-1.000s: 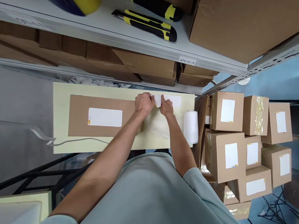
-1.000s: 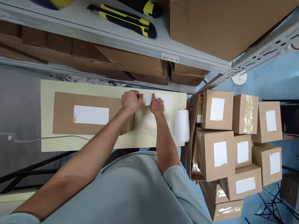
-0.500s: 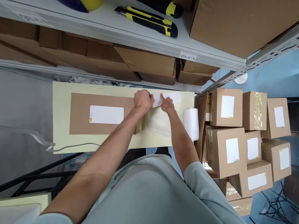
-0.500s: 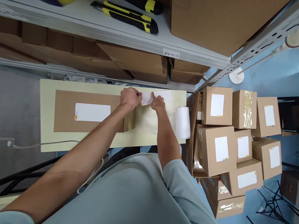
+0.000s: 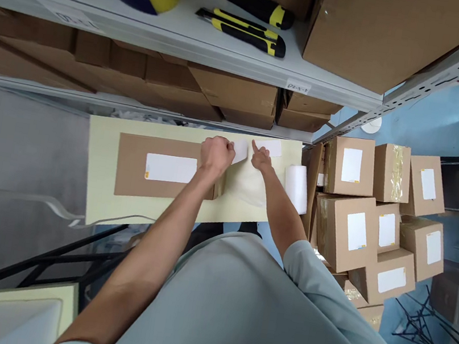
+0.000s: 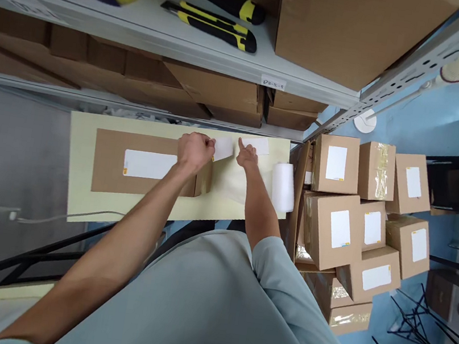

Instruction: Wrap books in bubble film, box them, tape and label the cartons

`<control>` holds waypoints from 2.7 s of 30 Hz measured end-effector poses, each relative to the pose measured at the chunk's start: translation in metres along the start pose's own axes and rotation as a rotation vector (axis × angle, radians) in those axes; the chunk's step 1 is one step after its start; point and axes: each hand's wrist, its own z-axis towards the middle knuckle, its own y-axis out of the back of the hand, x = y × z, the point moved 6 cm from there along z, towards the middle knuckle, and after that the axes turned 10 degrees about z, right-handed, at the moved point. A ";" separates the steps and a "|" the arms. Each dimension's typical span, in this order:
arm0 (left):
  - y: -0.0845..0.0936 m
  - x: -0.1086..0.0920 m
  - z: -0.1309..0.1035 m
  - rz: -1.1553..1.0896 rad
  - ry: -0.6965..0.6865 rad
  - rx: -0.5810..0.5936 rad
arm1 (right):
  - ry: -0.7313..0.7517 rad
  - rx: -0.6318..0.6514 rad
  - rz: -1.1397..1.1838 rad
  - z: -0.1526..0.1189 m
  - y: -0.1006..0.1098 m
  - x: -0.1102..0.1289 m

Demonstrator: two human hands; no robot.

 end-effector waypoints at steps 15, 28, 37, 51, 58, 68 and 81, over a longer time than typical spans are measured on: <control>0.092 0.120 -0.176 -0.915 0.124 -0.245 | -0.063 -0.159 0.194 -0.051 0.030 0.046; 0.126 0.196 -0.146 -1.053 -0.271 0.201 | 0.562 -0.076 0.895 -0.269 -0.003 0.157; 0.147 0.234 -0.153 -1.394 -0.272 0.169 | 0.492 -0.275 0.828 -0.331 -0.053 0.244; 0.174 0.316 -0.218 -1.393 -0.362 0.011 | 0.584 -0.603 0.882 -0.378 -0.064 0.338; 0.173 0.326 -0.217 -1.383 -0.341 -0.018 | 0.597 -0.585 0.900 -0.387 -0.073 0.345; 0.171 0.327 -0.227 -1.375 -0.330 0.002 | 0.568 -0.612 0.886 -0.391 -0.082 0.339; 0.172 0.334 -0.238 -1.319 -0.332 -0.066 | 0.579 -0.504 0.920 -0.376 -0.096 0.338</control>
